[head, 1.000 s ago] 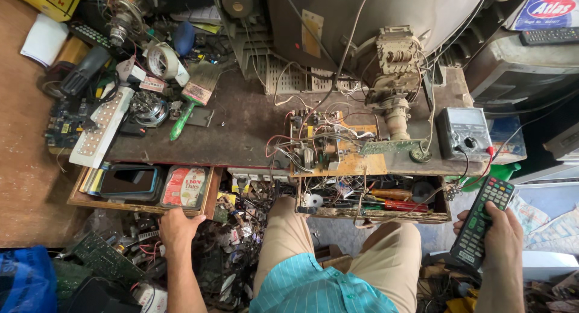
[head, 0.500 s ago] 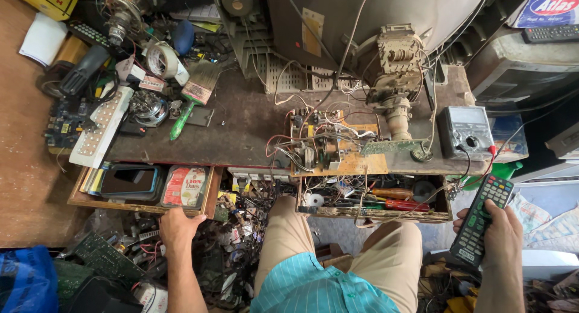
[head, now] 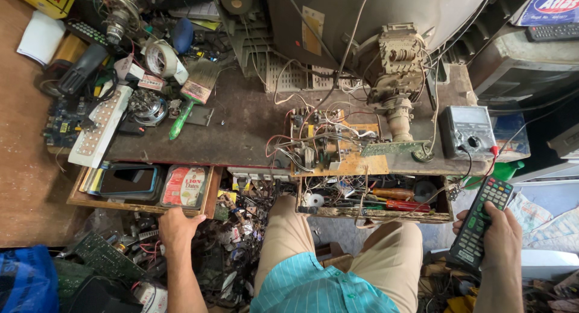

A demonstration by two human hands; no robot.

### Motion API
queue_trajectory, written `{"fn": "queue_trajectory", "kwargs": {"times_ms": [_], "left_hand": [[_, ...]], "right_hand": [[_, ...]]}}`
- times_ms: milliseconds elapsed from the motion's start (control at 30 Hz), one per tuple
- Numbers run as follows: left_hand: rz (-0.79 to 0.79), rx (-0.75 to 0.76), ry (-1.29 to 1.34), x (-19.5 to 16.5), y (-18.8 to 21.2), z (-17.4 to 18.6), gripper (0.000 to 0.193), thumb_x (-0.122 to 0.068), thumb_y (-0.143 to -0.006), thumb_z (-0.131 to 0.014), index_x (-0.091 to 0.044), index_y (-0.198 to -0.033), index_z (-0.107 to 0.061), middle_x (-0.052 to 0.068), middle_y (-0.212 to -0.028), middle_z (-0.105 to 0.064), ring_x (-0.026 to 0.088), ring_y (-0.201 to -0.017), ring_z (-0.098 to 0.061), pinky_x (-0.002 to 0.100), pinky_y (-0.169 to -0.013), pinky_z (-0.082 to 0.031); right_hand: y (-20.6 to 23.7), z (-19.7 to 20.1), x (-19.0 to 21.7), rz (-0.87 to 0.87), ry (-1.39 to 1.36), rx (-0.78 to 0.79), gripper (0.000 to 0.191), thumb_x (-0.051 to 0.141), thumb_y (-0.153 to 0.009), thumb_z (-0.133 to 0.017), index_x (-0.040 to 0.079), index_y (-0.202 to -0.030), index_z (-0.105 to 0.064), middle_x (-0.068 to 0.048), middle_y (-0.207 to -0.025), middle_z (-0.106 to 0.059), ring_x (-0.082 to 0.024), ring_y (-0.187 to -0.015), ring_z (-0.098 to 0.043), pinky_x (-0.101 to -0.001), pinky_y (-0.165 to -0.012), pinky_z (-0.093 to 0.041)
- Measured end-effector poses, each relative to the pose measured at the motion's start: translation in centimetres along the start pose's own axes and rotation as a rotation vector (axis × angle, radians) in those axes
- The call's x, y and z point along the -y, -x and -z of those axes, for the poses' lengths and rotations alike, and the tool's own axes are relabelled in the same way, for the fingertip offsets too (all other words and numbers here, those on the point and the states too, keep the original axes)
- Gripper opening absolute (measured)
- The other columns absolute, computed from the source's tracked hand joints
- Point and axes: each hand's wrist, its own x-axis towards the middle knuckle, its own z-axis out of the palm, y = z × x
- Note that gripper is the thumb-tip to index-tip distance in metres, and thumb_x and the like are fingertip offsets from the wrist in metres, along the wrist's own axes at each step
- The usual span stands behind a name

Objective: The person sits at a cluttered electronics repair workbench, sorts through drawers of wires, remotes and tools, handles remote controls and small circuit boards, and solders a component onto a board using a soldering iron, with a multimeter connected nearby.

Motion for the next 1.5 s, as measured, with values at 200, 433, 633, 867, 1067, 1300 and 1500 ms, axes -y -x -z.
{"fn": "queue_trajectory", "kwargs": {"times_ms": [200,433,633,867,1067,1300,1500], "left_hand": [[-0.019,-0.008,-0.005,-1.0,-1.0,-0.2,0.062,-0.046,-0.065,-0.095,0.000,-0.103,-0.077,0.026,-0.104,-0.075,0.043,-0.100,-0.072,0.050,-0.086,-0.058],[-0.037,-0.027,0.031,-2.6,0.0,-1.0,0.060,-0.042,-0.065,-0.094,-0.002,-0.106,-0.076,0.025,-0.104,-0.075,0.044,-0.100,-0.071,0.050,-0.086,-0.057],[-0.027,-0.023,0.022,-0.4,1.7,-1.1,0.061,-0.043,-0.065,-0.095,-0.002,-0.106,-0.076,0.025,-0.104,-0.075,0.044,-0.100,-0.071,0.051,-0.086,-0.057],[-0.064,-0.088,0.016,0.9,0.7,-1.6,0.062,-0.046,-0.064,-0.094,-0.002,-0.104,-0.076,0.024,-0.103,-0.074,0.044,-0.099,-0.071,0.051,-0.085,-0.057],[-0.143,-0.048,0.224,-0.3,4.5,-1.5,0.053,-0.044,-0.075,-0.087,-0.005,-0.109,-0.073,0.022,-0.103,-0.077,0.041,-0.095,-0.074,0.048,-0.083,-0.059],[-0.631,0.867,1.126,-10.4,16.9,-2.5,0.051,-0.006,-0.079,-0.081,-0.003,-0.127,-0.065,0.009,-0.111,-0.075,0.015,-0.100,-0.069,0.031,-0.087,-0.059],[-0.717,1.042,1.570,-11.8,20.0,-2.9,0.032,0.006,-0.095,-0.069,0.006,-0.126,-0.062,0.006,-0.114,-0.071,0.012,-0.101,-0.067,0.030,-0.089,-0.058]], "right_hand": [[-1.1,-0.2,0.2,-0.006,0.000,0.002,0.019,0.020,-0.113,-0.046,0.001,-0.114,-0.052,-0.018,-0.084,-0.067,-0.025,-0.064,-0.067,-0.0353,-0.053,-0.057],[-2.8,1.3,0.3,-0.004,-0.011,0.004,0.020,0.020,-0.114,-0.046,0.001,-0.114,-0.052,-0.018,-0.084,-0.067,-0.024,-0.063,-0.067,-0.0348,-0.053,-0.056],[0.3,2.1,-0.7,-0.009,-0.026,0.025,0.019,0.020,-0.113,-0.046,0.002,-0.116,-0.052,-0.018,-0.084,-0.066,-0.025,-0.063,-0.067,-0.0352,-0.054,-0.057],[4.4,-4.9,-1.7,-0.064,0.104,0.330,0.027,0.023,-0.103,-0.052,-0.001,-0.116,-0.055,-0.015,-0.076,-0.066,-0.022,-0.057,-0.065,-0.0345,-0.049,-0.054],[11.5,-13.9,-3.9,-0.039,0.373,0.700,0.027,0.022,-0.100,-0.055,0.006,-0.121,-0.059,-0.007,-0.085,-0.072,-0.014,-0.072,-0.067,-0.0312,-0.064,-0.057],[15.9,-20.4,-0.4,0.224,0.346,0.925,0.029,0.019,-0.105,-0.052,0.004,-0.129,-0.056,-0.003,-0.100,-0.067,-0.008,-0.092,-0.058,-0.0258,-0.084,-0.053],[17.5,-22.6,-0.3,0.078,0.105,0.959,0.033,0.020,-0.106,-0.052,0.001,-0.132,-0.054,-0.009,-0.107,-0.070,-0.014,-0.098,-0.065,-0.0321,-0.087,-0.056]]}}
